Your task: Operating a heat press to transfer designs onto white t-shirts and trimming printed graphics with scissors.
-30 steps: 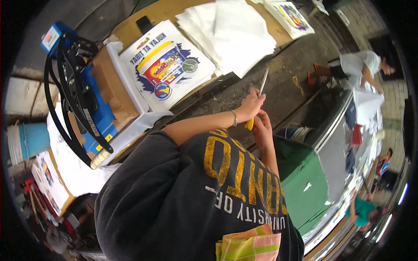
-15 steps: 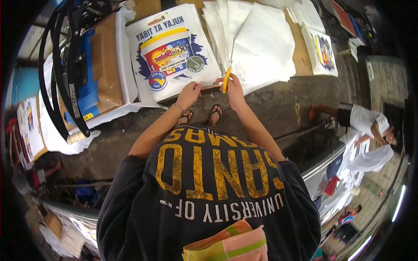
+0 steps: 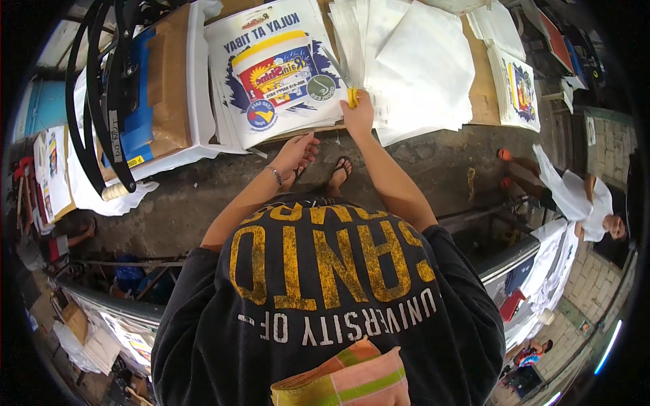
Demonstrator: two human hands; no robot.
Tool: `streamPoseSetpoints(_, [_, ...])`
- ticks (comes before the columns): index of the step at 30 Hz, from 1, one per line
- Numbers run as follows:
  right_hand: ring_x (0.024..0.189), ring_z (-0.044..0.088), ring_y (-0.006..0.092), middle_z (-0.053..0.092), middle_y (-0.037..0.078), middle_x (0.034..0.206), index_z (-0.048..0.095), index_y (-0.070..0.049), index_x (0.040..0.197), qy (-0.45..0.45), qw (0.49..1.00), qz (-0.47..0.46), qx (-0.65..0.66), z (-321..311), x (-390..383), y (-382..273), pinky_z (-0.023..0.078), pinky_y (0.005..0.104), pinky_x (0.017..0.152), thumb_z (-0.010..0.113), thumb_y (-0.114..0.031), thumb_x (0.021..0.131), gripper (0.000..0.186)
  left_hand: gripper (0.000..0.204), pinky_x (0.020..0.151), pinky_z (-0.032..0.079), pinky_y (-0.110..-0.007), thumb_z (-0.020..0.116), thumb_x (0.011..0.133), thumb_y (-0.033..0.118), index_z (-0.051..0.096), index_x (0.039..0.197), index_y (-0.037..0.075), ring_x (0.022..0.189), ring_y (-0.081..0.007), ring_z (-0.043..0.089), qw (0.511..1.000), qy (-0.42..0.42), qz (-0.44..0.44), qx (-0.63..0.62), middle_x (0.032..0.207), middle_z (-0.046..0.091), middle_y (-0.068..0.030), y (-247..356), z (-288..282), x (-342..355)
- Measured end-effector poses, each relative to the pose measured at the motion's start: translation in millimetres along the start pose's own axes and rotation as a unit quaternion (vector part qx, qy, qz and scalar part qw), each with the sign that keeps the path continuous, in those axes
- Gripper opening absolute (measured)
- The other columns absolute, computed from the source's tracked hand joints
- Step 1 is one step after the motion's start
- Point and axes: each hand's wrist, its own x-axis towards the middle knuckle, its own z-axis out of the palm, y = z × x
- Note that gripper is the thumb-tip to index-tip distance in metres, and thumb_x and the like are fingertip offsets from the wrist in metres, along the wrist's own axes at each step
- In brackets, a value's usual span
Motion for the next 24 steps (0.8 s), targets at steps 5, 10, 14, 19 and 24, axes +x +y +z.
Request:
streamPoseSetpoints(5, [0.083,0.063,0.0387,0.065,0.021,0.091,0.053,-0.007,0.114,0.022,0.997,-0.06,-0.053,-16.1,-7.4,-26.6,0.049,0.0454,0.073,0.063,-0.015,0.076,0.04,0.052,0.069,0.045,-0.03,0.043,0.092,0.054,0.057,0.111,0.007,0.079,-0.015,0.055,0.995,-0.061,-0.039,-0.073,0.09,0.055,-0.003,8.4,-0.3,8.8])
streamPoseSetpoints(10, [0.073,0.063,0.0378,0.063,0.02,0.077,0.055,-0.003,0.106,0.002,0.973,-0.096,-0.212,-35.1,-17.2,-65.6,0.049,0.0487,0.066,0.058,-0.012,0.076,0.031,0.059,0.069,0.046,-0.032,0.04,0.09,0.06,0.05,0.12,0.01,0.082,-0.0172,0.057,0.98,-0.133,-0.042,-0.145,0.098,0.059,-0.0047,18.9,12.7,11.4])
streamPoseSetpoints(14, [0.079,0.061,0.0306,0.062,0.015,0.081,0.058,-0.004,0.097,0.05,0.938,-0.162,-0.301,-20.2,-7.1,-46.8,0.047,0.0427,0.074,0.051,-0.004,0.074,0.024,0.046,0.068,0.048,-0.034,0.049,0.09,0.053,0.046,0.114,0.014,0.084,-0.0197,0.059,0.979,-0.106,-0.026,-0.174,0.101,0.059,-0.0053,0.3,-4.6,27.6])
streamPoseSetpoints(19, [0.077,0.061,0.0357,0.063,0.019,0.079,0.055,-0.001,0.104,0.113,0.96,-0.168,-0.191,-15.4,-20.1,-79.4,0.048,0.0447,0.074,0.055,-0.004,0.071,0.034,0.039,0.063,0.047,-0.032,0.058,0.088,0.047,0.049,0.109,0.016,0.08,-0.0162,0.056,0.977,-0.109,-0.045,-0.176,0.088,0.053,-0.0003,-11.0,-31.3,24.8])
streamPoseSetpoints(24, [0.075,0.061,0.0367,0.063,0.018,0.078,0.053,-0.003,0.11,0.067,0.989,-0.076,-0.108,-32.2,-26.5,-140.4,0.049,0.0443,0.069,0.06,-0.009,0.07,0.041,0.043,0.066,0.047,-0.032,0.058,0.087,0.051,0.048,0.111,0.017,0.082,-0.0168,0.056,0.976,-0.136,-0.081,-0.147,0.091,0.054,-0.0005,15.9,-15.6,-2.8])
